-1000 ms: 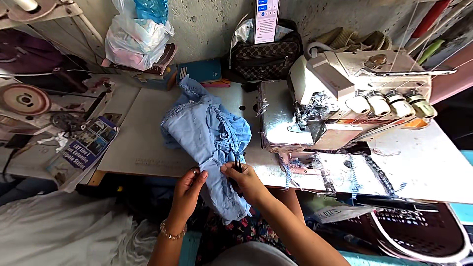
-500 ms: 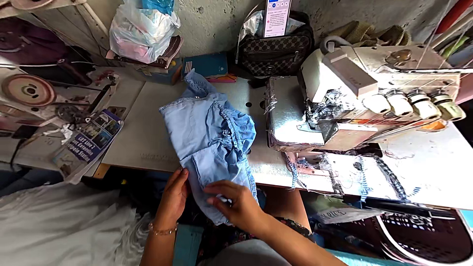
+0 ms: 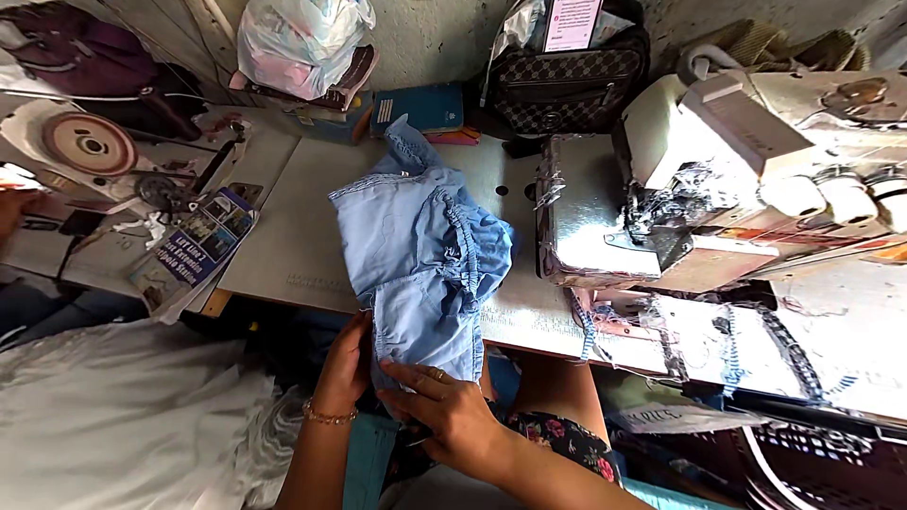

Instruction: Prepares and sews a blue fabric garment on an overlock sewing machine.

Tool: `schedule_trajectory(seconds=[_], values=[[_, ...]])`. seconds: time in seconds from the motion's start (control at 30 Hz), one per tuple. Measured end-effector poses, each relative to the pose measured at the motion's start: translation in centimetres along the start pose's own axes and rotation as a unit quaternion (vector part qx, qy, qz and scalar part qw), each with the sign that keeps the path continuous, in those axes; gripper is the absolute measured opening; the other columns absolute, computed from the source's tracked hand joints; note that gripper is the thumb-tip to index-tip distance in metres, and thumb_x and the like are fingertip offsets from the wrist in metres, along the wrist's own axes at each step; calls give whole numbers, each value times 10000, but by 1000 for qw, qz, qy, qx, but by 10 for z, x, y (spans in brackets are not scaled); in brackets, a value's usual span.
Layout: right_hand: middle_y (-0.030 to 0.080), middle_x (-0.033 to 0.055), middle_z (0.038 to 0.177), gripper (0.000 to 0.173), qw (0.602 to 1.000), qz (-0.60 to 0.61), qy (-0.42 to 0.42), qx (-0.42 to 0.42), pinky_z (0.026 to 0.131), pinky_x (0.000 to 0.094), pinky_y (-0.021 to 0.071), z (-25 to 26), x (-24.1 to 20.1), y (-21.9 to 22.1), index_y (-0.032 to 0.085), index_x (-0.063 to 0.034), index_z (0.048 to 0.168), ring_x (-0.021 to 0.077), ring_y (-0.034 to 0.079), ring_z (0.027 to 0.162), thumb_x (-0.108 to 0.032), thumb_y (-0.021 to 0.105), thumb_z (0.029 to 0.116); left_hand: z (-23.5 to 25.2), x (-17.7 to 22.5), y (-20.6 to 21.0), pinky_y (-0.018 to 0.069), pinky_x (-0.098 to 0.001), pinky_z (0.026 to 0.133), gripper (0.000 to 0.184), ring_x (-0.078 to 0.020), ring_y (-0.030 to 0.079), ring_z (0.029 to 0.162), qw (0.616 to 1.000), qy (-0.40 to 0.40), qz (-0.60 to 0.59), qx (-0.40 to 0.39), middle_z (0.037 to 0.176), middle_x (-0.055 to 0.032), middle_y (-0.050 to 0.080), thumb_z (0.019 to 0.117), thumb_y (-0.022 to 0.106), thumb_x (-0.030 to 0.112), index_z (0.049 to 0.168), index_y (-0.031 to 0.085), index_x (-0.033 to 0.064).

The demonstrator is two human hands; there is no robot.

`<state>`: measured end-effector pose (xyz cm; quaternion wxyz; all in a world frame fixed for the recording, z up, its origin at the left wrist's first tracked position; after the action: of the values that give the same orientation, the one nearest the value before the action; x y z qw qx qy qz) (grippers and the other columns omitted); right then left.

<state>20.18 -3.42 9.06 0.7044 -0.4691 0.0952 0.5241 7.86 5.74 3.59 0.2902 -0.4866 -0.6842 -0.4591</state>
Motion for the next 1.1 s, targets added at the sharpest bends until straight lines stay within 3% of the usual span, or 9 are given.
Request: schedule_trajectory(seconds=[0.37,0.53,0.87,1.1], values=[[691,125,1313,221,1000,4,-11,1,819,264,596,-21,-7,5,755,-111,1121,193,718,1091,-90,648,929,3,5,0,606,-291,834,319,-104,720,903,999,24,-18,-20,949,-31,726,1111,253,129,1152,562,61],[725,95,1267,251,1000,-6,-28,-4,914,300,586,-28,-14,11,768,-121,1107,239,694,1180,-67,652,890,2,4,0,606,-289,821,314,-107,720,890,1000,16,-13,-11,934,-30,723,1114,255,136,1139,560,65],[744,58,1214,253,999,-48,5,-24,727,318,612,-40,-10,20,780,-159,1060,230,733,1042,-87,693,833,2,6,-2,611,-286,818,309,-104,724,898,1000,22,-4,-6,950,-27,728,1115,251,137,1156,551,76],[729,100,1241,241,999,-31,2,-31,745,324,616,-41,-9,23,766,-128,1068,246,731,1070,-70,695,845,5,13,-13,596,-269,841,234,-76,702,922,994,79,74,9,1002,-20,703,1102,322,97,1225,513,43]])
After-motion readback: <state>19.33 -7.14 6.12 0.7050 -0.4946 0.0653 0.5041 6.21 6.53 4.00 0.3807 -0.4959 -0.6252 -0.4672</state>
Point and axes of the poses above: each hand's wrist, its own z-axis towards the middle knuckle, its own y-axis out of the palm, x = y × z, the point moved 8 cm from there along z, towards the middle knuckle
